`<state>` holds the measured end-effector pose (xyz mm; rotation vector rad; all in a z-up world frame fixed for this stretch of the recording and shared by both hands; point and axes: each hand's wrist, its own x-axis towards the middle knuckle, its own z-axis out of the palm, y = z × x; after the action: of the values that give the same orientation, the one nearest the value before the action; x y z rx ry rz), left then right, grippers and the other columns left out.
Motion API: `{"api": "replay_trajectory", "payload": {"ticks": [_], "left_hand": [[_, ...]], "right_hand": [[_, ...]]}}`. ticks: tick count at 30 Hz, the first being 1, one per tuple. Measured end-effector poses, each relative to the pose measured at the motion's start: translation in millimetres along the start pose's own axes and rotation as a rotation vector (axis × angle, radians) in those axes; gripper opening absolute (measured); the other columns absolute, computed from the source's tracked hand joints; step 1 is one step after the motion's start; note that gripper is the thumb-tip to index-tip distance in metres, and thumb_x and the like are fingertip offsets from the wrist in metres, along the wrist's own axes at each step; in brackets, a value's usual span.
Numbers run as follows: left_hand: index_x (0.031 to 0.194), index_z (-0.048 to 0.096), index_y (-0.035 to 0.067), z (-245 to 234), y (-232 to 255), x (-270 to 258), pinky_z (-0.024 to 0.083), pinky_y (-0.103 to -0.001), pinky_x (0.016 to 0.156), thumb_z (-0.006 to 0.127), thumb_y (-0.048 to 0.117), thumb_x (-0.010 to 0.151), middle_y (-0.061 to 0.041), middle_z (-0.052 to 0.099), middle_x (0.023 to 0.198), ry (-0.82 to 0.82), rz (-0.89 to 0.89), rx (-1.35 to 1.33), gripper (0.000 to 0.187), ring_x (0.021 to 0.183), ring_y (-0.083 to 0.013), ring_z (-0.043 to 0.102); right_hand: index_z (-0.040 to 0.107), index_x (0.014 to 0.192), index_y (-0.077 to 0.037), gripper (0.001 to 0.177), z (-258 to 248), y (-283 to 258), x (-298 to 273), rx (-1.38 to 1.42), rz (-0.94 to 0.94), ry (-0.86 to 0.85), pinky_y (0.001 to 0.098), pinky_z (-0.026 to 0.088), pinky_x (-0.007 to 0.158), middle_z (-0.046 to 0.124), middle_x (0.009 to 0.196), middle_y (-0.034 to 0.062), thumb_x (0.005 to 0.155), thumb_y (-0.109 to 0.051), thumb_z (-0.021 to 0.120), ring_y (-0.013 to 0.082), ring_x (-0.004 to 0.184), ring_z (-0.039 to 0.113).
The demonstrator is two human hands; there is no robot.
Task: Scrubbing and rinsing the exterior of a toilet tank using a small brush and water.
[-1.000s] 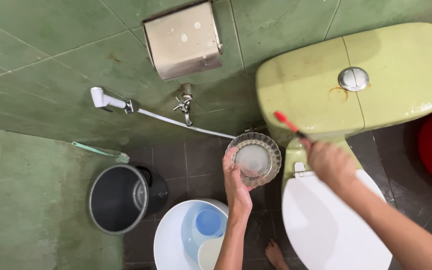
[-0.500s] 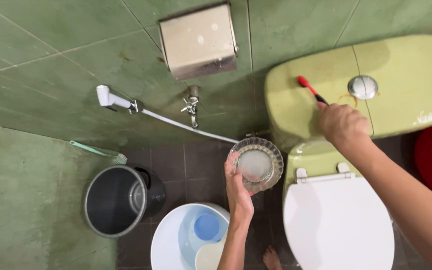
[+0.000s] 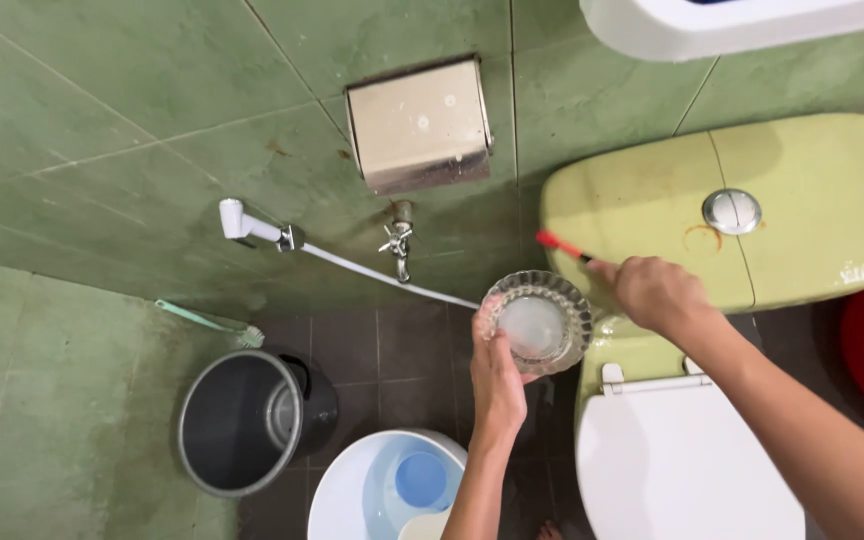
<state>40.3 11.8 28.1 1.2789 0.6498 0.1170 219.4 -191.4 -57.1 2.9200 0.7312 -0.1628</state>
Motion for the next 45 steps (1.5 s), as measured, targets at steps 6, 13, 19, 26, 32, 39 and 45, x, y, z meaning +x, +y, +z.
{"api": "replay_trajectory", "payload": {"ticks": [6,13,19,26,32,39,45], "left_hand": [[0.145,0.042,0.011,38.3,45.0,19.2,0.068,-0.042,0.079,0.031,0.025,0.101,-0.022,0.061,0.133,-0.111,-0.064,0.051,0.047,0.114,-0.0355,0.070],[0.141,0.045,-0.002,110.3,2.7,82.9,0.046,-0.052,0.108,0.039,0.023,0.106,-0.034,0.057,0.138,-0.070,0.330,0.467,0.043,0.125,-0.0497,0.058],[0.134,0.052,0.005,147.2,24.2,96.0,0.047,-0.053,0.099,0.041,0.024,0.103,-0.029,0.064,0.125,-0.040,0.165,0.681,0.038,0.114,-0.0451,0.063],[0.120,0.060,0.008,168.4,-8.7,113.9,0.044,-0.049,0.103,0.051,0.036,0.102,-0.017,0.063,0.120,0.229,0.445,0.958,0.034,0.119,-0.0366,0.057],[0.129,0.054,0.000,187.7,10.6,20.7,0.046,-0.052,0.096,0.060,0.030,0.100,-0.023,0.051,0.123,0.250,0.797,0.784,0.042,0.116,-0.0401,0.053],[0.128,0.056,0.006,241.0,-19.0,-47.8,0.054,-0.044,0.087,0.066,0.006,0.093,-0.017,0.051,0.124,0.135,0.674,0.653,0.037,0.111,-0.0355,0.060],[0.125,0.056,0.010,287.6,-19.8,-50.9,0.057,-0.038,0.070,0.061,0.005,0.092,-0.011,0.051,0.123,0.215,0.346,0.545,0.033,0.088,-0.0215,0.065]], "right_hand": [[0.066,0.076,-0.002,0.067,70.0,108.4,4.5,0.009,0.231,0.183,0.0426,0.048,0.045,0.060,0.061,0.0145,0.108,-0.058,0.046,0.0295,0.048,0.061],[0.058,0.070,-0.008,0.045,58.3,173.1,-13.6,-0.596,-0.061,0.480,0.0374,0.040,0.033,0.055,0.055,0.0083,0.106,-0.036,0.053,0.0184,0.040,0.053],[0.052,0.057,-0.013,0.060,48.1,201.9,-33.8,-0.253,0.294,0.300,0.0366,0.031,0.026,0.048,0.046,0.0062,0.108,-0.046,0.051,0.0175,0.033,0.042],[0.059,0.077,-0.009,0.047,114.3,266.8,-20.0,-0.880,-0.114,0.522,0.0345,0.033,0.037,0.048,0.059,0.0048,0.112,-0.041,0.055,0.0162,0.044,0.044],[0.068,0.088,-0.004,0.058,72.3,257.4,-22.1,-0.167,0.172,-0.017,0.0439,0.058,0.050,0.070,0.069,0.0133,0.111,-0.050,0.041,0.0296,0.058,0.072],[0.073,0.097,-0.006,0.068,-31.8,228.4,15.1,0.143,0.263,-0.184,0.0470,0.058,0.067,0.077,0.092,0.0217,0.110,-0.057,0.030,0.0363,0.082,0.076],[0.071,0.092,-0.008,0.066,-52.5,229.8,38.1,-0.133,-0.135,-0.142,0.0404,0.060,0.055,0.076,0.081,0.0145,0.115,-0.050,0.026,0.0267,0.068,0.078]]}}
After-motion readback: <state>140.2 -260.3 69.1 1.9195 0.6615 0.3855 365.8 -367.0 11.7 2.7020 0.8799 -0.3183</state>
